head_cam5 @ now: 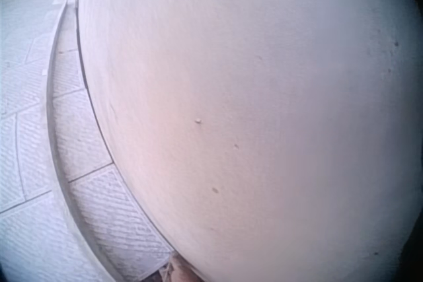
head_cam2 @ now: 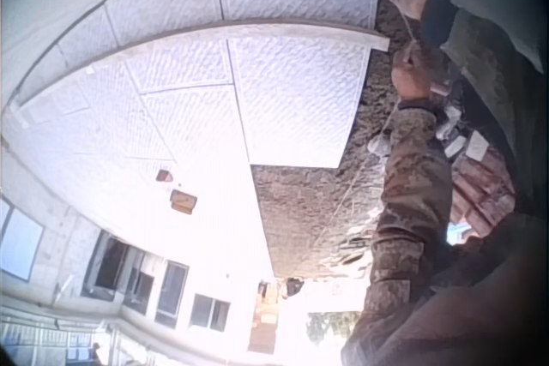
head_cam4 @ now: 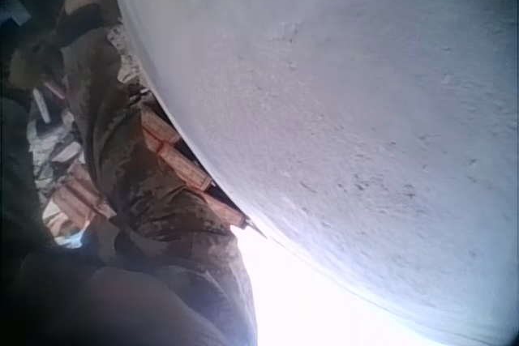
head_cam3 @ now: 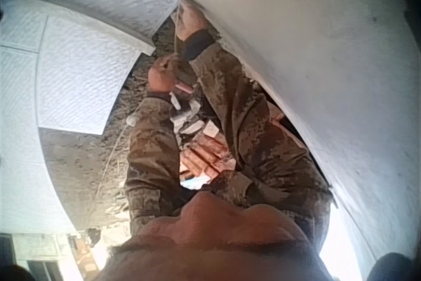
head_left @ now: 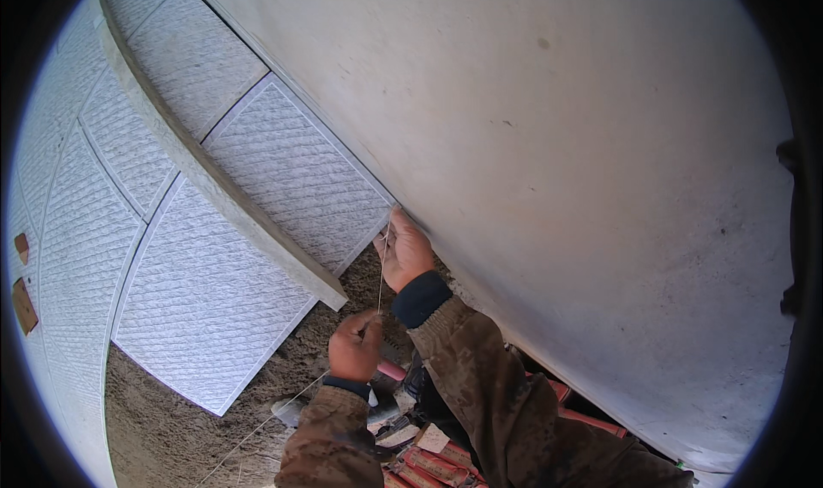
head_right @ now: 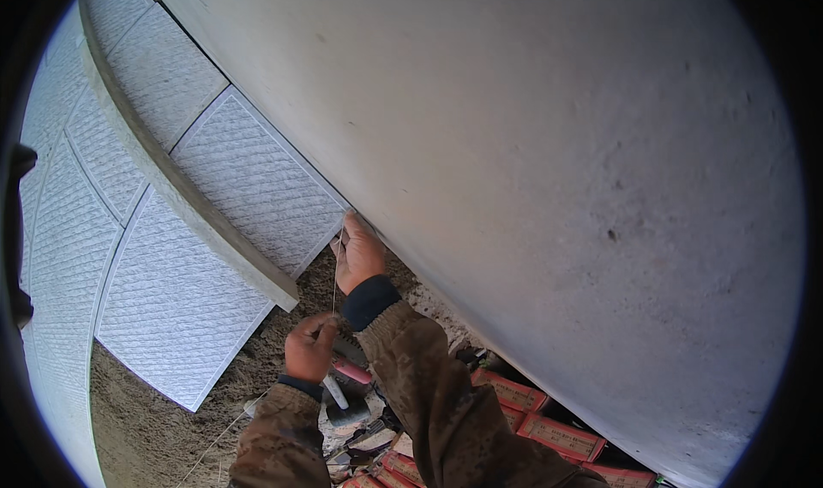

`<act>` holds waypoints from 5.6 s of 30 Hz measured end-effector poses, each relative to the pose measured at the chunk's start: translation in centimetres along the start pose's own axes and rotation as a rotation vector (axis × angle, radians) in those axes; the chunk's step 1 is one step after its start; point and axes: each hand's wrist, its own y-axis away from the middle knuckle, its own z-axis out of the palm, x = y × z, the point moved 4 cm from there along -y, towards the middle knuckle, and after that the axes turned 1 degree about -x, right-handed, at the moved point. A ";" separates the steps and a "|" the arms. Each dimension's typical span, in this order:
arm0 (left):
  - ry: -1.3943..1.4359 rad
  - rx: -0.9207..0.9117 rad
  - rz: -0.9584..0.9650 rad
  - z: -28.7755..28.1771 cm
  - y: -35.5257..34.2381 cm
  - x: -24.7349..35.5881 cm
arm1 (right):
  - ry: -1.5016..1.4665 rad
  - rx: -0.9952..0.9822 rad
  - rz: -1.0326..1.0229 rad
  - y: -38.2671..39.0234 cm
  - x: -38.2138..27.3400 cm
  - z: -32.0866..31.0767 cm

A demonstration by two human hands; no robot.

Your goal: The person aligns and places white textured tiles onto a wall, using a string line as a guide. They insert small white spacers between tiles and smooth the mortar with a notched trowel.

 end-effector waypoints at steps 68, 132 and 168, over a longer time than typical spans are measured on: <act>-0.055 0.418 -0.036 -6.6 -1.1 -4.2 | 0.087 -0.202 0.033 0.5 -1.2 -0.1; -0.076 0.139 0.200 -9.1 25.1 5.7 | 0.895 -0.136 -0.095 2.2 -1.8 0.3; 0.039 -0.174 0.023 -7.0 25.3 2.3 | 0.888 -0.185 0.021 1.3 -2.2 -0.4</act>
